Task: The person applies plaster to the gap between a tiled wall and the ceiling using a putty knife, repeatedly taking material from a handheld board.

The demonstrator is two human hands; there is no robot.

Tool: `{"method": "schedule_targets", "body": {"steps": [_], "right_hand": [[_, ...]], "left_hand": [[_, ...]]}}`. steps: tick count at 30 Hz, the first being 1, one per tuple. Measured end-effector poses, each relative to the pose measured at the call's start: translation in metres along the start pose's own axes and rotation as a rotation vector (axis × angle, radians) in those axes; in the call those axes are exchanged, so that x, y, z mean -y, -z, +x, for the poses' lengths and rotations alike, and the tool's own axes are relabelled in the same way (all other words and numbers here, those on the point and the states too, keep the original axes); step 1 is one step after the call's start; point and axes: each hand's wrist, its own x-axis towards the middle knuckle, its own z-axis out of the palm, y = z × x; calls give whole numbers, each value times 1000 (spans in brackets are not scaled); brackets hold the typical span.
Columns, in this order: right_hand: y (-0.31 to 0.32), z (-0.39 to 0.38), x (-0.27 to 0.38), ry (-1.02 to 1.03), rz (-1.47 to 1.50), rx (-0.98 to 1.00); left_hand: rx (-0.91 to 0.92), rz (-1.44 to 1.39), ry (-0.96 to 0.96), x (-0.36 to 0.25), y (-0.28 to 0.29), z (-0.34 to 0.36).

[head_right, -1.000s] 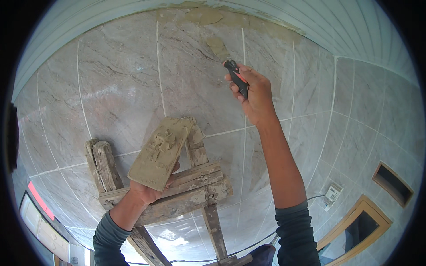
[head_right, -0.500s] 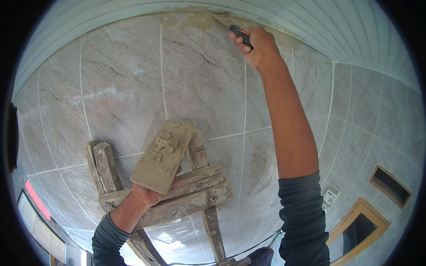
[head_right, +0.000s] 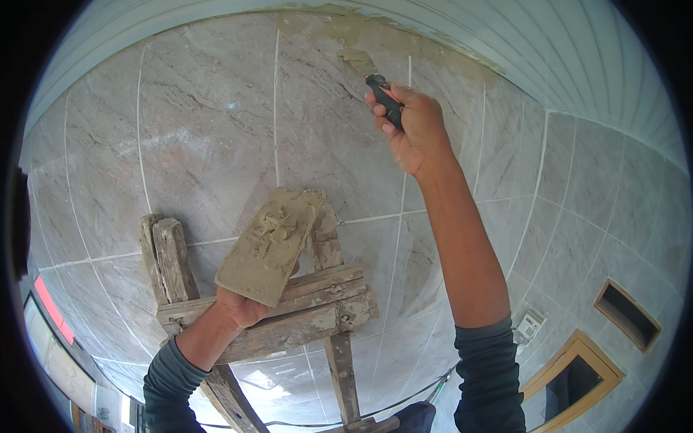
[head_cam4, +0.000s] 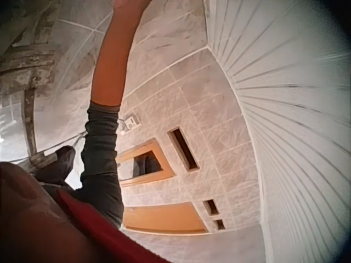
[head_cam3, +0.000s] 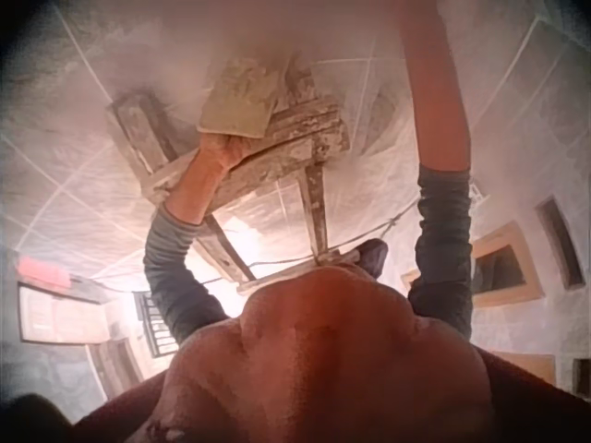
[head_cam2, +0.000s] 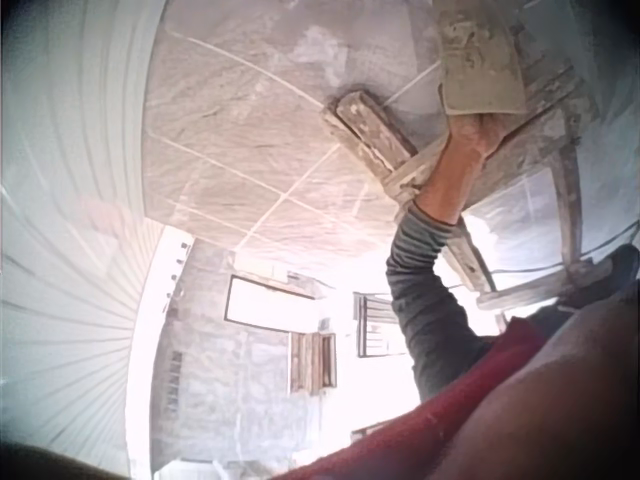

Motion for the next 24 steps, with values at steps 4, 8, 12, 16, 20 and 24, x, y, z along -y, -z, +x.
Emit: {"method": "schedule_targets", "body": {"steps": [4,8,12,16,20,24], "right_hand": [[-19,33,4,22,55,-1],[-41,66,36,9,104,-72],[-51,62,55,49,86,-52],[-24,44,57,35,139,122],[4,17,41,0,201,102],[13,-6,11,106,-106,39]], "left_hand": [[-5,68,3,0,-4,0],[-16,69,-8,0,-3,-2],[-7,90,-14,0,-3,-3],[8,119,-24,3,-9,-1],[82,84,3,0,-4,-2],[92,63,5,1,-8,-3]]}}
